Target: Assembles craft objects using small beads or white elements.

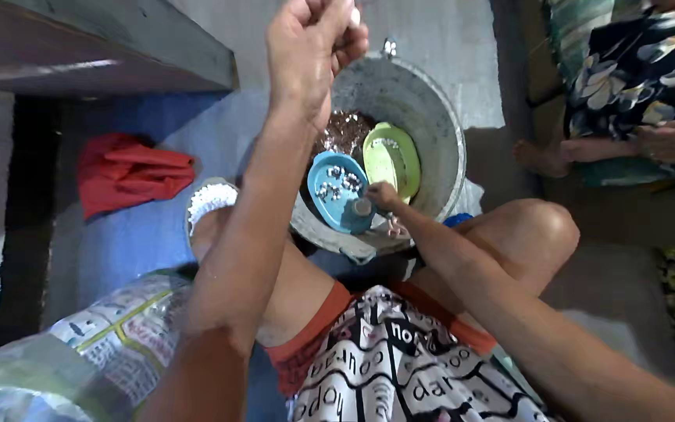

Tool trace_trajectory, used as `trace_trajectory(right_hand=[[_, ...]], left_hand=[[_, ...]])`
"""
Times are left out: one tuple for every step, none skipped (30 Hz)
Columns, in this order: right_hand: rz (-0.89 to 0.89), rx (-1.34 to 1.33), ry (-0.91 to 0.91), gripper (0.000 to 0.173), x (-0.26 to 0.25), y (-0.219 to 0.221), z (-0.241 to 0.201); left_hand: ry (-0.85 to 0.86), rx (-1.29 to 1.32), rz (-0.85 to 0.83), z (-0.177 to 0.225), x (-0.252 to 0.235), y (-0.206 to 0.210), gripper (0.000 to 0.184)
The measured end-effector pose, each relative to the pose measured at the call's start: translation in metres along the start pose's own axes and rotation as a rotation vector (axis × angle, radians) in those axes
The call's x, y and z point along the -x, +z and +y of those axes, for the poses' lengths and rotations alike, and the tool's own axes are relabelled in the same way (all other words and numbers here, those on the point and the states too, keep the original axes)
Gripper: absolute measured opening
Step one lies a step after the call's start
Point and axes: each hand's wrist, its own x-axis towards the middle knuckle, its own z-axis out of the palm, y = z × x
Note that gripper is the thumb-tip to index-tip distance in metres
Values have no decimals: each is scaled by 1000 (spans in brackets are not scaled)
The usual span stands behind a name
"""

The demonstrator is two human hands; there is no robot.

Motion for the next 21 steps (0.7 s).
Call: trace_trajectory(right_hand=[[16, 2, -3, 28, 2, 9, 5], [5, 8, 1, 31, 4, 12, 6], [3, 20, -6, 34, 8, 7, 2], [14, 34, -20, 36, 12, -2, -6], [41, 36, -41, 36, 14, -13, -16], [72, 31, -63, 36, 17, -23, -23], [94, 20, -88, 36, 16, -32, -25], [110, 7, -109, 36, 13, -40, -25], [115, -9, -113, 37, 11, -50, -26], [114, -40, -105, 38, 11, -62, -32], [114, -88, -96, 38, 14, -78, -40], [120, -147, -92, 38, 21, -96, -52], [139, -219, -107, 36, 31, -116, -68], [163, -292, -142, 36, 42, -137, -85], [188, -352, -190, 35, 55, -160, -102], [212, -405, -250, 34, 69, -182, -118], [238, -458, -317, 33, 83, -204, -133], [252, -522, -376, 31, 98, -225, -148], [266, -589, -423, 30, 113, -244, -162], [281, -662, -464, 29, 127, -261, -173], [295, -731, -505, 28, 139, -274, -182]], left_hand=[[5, -24, -18, 1, 3, 0, 12], [21, -51, -35, 4, 5, 0, 16], [40, -70, -39, 7, 8, 0, 18], [59, -86, -41, 10, 11, 0, 17], [75, -104, -46, 11, 13, -1, 16], [85, -91, -35, 11, 12, -2, 16], [89, -61, -8, 10, 8, -4, 16], [87, -38, 30, 11, 4, -5, 14], [82, -22, 63, 12, 1, -6, 14], [79, -14, 88, 14, -1, -6, 14], [81, -10, 106, 16, -2, -7, 13], [86, -12, 118, 18, -3, -8, 13], [91, -18, 125, 20, -2, -8, 13], [98, -23, 130, 21, -2, -9, 12], [105, -25, 136, 22, -2, -10, 12], [108, -26, 142, 23, -2, -11, 12], [110, -24, 148, 23, -1, -12, 13], [113, -25, 153, 22, -2, -12, 13], [114, -26, 153, 21, -2, -13, 13], [114, -29, 154, 21, -3, -12, 14], [116, -34, 156, 20, -4, -11, 13]])
